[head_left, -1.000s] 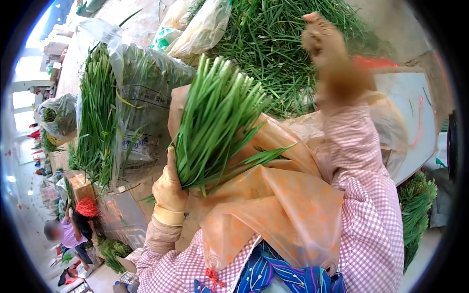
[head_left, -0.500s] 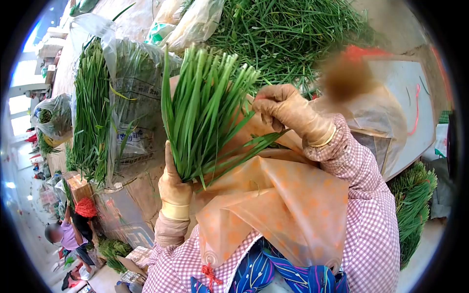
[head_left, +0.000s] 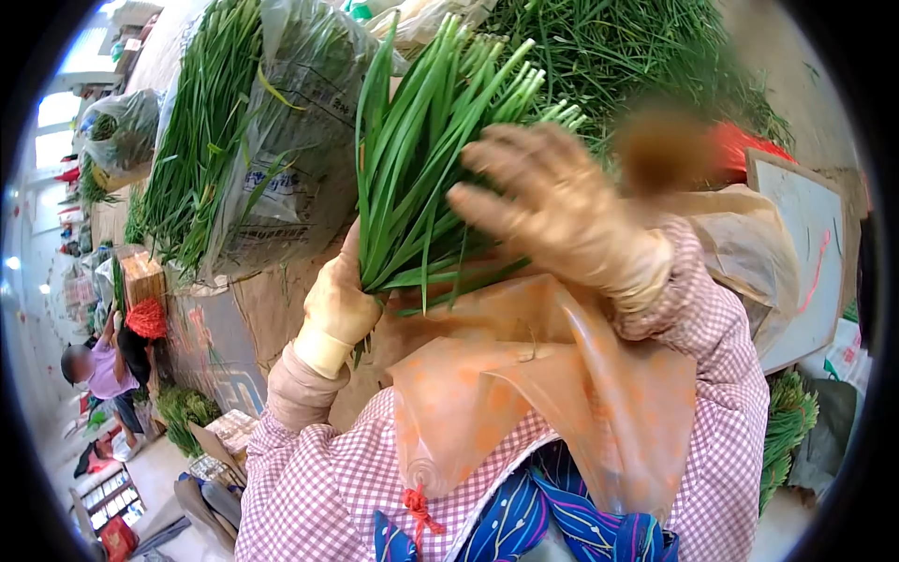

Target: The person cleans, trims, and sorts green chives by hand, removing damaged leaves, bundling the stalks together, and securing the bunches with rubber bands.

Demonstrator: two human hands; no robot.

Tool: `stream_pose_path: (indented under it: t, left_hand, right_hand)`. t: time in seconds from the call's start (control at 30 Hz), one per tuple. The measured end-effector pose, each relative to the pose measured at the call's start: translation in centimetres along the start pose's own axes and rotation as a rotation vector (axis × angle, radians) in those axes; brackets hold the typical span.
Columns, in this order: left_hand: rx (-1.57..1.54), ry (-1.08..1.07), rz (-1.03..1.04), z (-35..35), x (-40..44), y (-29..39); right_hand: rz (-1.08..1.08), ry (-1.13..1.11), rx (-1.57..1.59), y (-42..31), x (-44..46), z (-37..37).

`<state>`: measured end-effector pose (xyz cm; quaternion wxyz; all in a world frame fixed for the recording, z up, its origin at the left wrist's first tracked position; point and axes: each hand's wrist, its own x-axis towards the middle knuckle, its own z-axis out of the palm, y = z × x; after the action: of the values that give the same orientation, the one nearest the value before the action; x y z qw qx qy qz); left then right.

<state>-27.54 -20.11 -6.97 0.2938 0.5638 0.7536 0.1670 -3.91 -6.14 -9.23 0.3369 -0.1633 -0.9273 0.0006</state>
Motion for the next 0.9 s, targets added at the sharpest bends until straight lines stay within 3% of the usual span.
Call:
stream_pose_path:
  t: [0.2,0.3,0.33,0.43,0.47,0.5,0.57,0.6,0.73,0.83,0.9]
  left_hand:
    - [0.01,-0.06,-0.107,-0.3,0.1,0.2]
    - [-0.106,-0.031,0.033,0.2,0.1,-1.7]
    - [-0.05,-0.01,0.061,0.2,0.1,-2.0]
    - [0.011,0.021,0.155,0.7,0.7,-2.5]
    - [0.022,0.035,0.167,0.9,0.7,-3.0]
    - [0.046,0.012,0.176,1.1,0.8,-4.1]
    - [0.064,0.058,0.276,1.9,1.1,-5.3]
    - [0.083,0.113,0.355,2.0,1.2,-5.5]
    - [0.07,0.093,0.39,2.2,1.2,-6.1]
    - [0.081,0.1,0.343,2.8,1.1,-7.0]
    - [0.081,0.117,0.36,3.0,1.6,-6.4]
  right_hand:
    - [-0.268,-0.078,0.172,-2.0,2.4,2.9]
    - [-0.042,0.166,0.647,-1.3,2.5,2.7]
    - [0.173,0.17,1.017,-0.8,2.0,2.1]
    - [0.866,0.394,1.508,1.5,2.8,-2.2]
    - [0.938,0.563,1.62,3.0,3.4,-3.2]
    - [0.879,0.658,1.625,4.7,3.3,-3.7]
    - [0.9,0.655,1.599,6.9,3.0,-6.1]
    - [0.71,0.565,1.676,9.8,1.6,-7.1]
    - [0.651,0.53,1.33,17.6,-3.8,-13.3]
    - [1.023,0.303,0.213,13.7,-3.6,-9.6]
    - [0.733,0.162,0.009,12.9,-5.4,-6.7]
